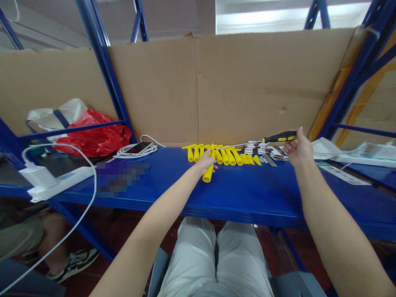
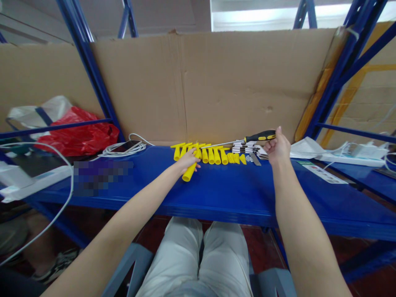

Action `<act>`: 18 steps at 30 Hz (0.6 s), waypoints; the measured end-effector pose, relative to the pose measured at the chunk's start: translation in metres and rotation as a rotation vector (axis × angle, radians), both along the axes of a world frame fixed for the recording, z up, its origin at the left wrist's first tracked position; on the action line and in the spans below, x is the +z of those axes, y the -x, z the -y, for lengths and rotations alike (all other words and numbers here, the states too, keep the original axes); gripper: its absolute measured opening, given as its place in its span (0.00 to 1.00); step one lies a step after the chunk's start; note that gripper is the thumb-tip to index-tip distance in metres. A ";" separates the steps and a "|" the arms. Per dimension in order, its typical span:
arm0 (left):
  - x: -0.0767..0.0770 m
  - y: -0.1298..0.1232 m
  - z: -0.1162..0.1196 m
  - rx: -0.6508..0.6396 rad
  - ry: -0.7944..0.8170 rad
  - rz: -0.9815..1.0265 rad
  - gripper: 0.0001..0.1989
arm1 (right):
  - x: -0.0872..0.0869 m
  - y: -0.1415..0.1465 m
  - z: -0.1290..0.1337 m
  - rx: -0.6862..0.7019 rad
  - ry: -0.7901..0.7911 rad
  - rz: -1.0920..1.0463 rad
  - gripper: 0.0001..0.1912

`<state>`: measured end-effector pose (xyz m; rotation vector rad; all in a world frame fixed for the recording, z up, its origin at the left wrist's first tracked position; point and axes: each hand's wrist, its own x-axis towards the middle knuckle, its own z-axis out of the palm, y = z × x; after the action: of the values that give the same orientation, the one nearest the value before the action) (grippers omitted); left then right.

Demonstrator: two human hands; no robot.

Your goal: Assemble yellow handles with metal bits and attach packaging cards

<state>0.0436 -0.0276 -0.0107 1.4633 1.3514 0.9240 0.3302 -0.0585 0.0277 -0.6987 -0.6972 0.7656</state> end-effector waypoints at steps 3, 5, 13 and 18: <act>0.000 0.000 0.001 0.003 0.001 0.004 0.36 | 0.003 0.002 0.003 -0.015 0.033 -0.035 0.24; 0.000 -0.001 0.000 0.008 0.000 0.013 0.36 | 0.006 0.005 0.006 0.004 0.058 -0.061 0.24; -0.001 -0.001 0.000 0.009 -0.002 0.037 0.38 | 0.009 0.009 0.009 0.020 0.068 -0.066 0.24; 0.001 0.000 0.001 0.006 0.006 0.022 0.38 | 0.006 0.009 0.008 -0.030 0.055 -0.010 0.25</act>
<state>0.0440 -0.0282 -0.0099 1.4409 1.3420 0.9367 0.3210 -0.0663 0.0334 -0.7532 -0.6577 0.7625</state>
